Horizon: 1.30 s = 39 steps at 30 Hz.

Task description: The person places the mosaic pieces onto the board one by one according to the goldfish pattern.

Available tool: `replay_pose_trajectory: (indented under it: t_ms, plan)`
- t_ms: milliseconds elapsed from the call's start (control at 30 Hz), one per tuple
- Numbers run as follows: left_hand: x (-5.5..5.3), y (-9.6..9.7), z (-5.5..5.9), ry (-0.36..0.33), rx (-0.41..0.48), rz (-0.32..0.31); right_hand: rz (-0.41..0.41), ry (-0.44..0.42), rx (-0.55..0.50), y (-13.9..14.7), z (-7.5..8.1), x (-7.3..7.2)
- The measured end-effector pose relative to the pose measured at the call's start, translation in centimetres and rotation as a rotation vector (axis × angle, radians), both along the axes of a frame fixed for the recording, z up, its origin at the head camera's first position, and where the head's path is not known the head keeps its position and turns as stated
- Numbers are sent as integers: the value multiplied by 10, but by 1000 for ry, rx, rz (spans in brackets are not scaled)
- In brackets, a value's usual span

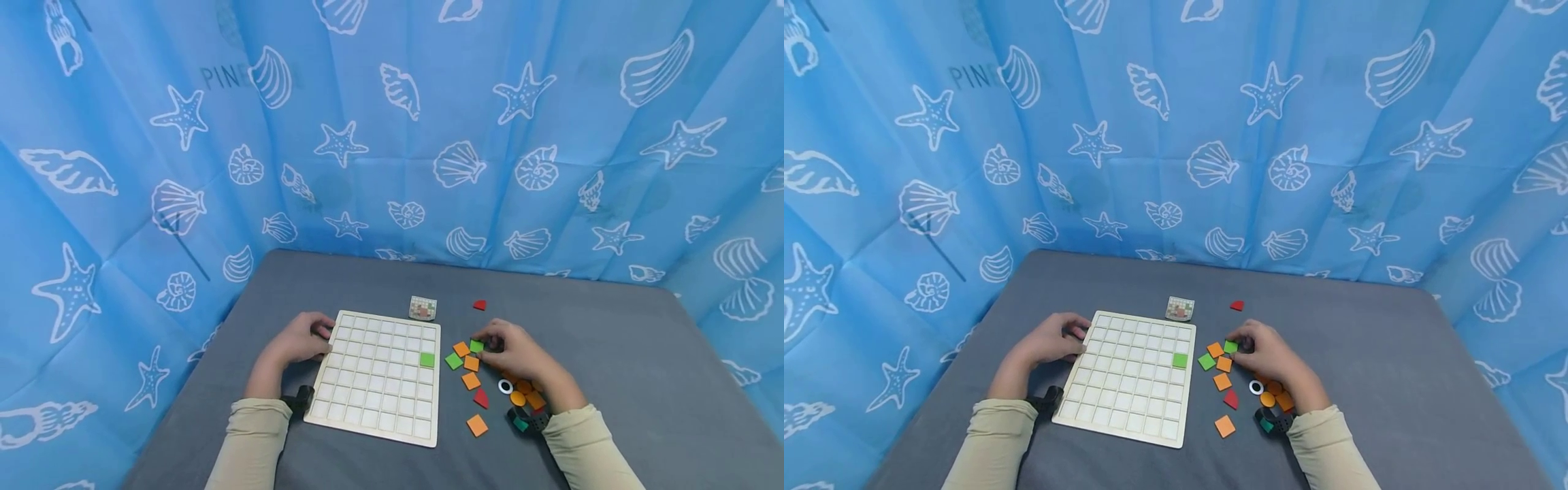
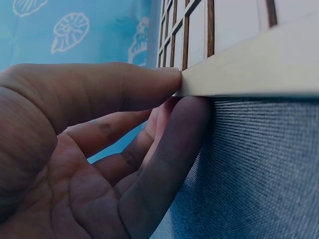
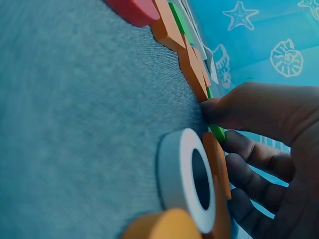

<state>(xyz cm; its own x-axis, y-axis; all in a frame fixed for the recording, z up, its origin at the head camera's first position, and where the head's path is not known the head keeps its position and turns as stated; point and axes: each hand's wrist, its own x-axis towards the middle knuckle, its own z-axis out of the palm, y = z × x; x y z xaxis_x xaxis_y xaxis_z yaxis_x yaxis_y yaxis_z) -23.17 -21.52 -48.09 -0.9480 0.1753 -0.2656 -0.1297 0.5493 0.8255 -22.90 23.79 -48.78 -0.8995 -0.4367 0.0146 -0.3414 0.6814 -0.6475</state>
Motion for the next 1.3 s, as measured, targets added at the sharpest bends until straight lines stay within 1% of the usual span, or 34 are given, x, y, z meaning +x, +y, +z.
replay_pose_trajectory:
  t_ms: [233, 400, 567, 767, 900, 1033, 1200, 1300]
  plan:
    - [-2, 1, 0, 6, 2, -7, -13, -16, -8, -2, 4, 5]
    - [-2, 1, 1, 10, 1, -4, -10, -20, -22, -2, 4, 5]
    - [-1, 1, 1, 10, 5, -4, -9, -11, -22, -3, 4, 4]
    - [0, 0, 0, 9, 5, 0, -27, 11, -6, -9, 8, 6]
    - [0, -1, -1, 7, 9, 5, 1, 53, -19, -15, 13, 6]
    - [0, -1, -1, 12, 10, 8, 49, 79, -65, -26, 16, 6]
    - [2, 1, 0, 8, 10, 8, 119, 66, -123, -45, 15, 5]
    - [2, 2, 1, 13, 9, 7, 135, 52, -131, -57, 15, 4]
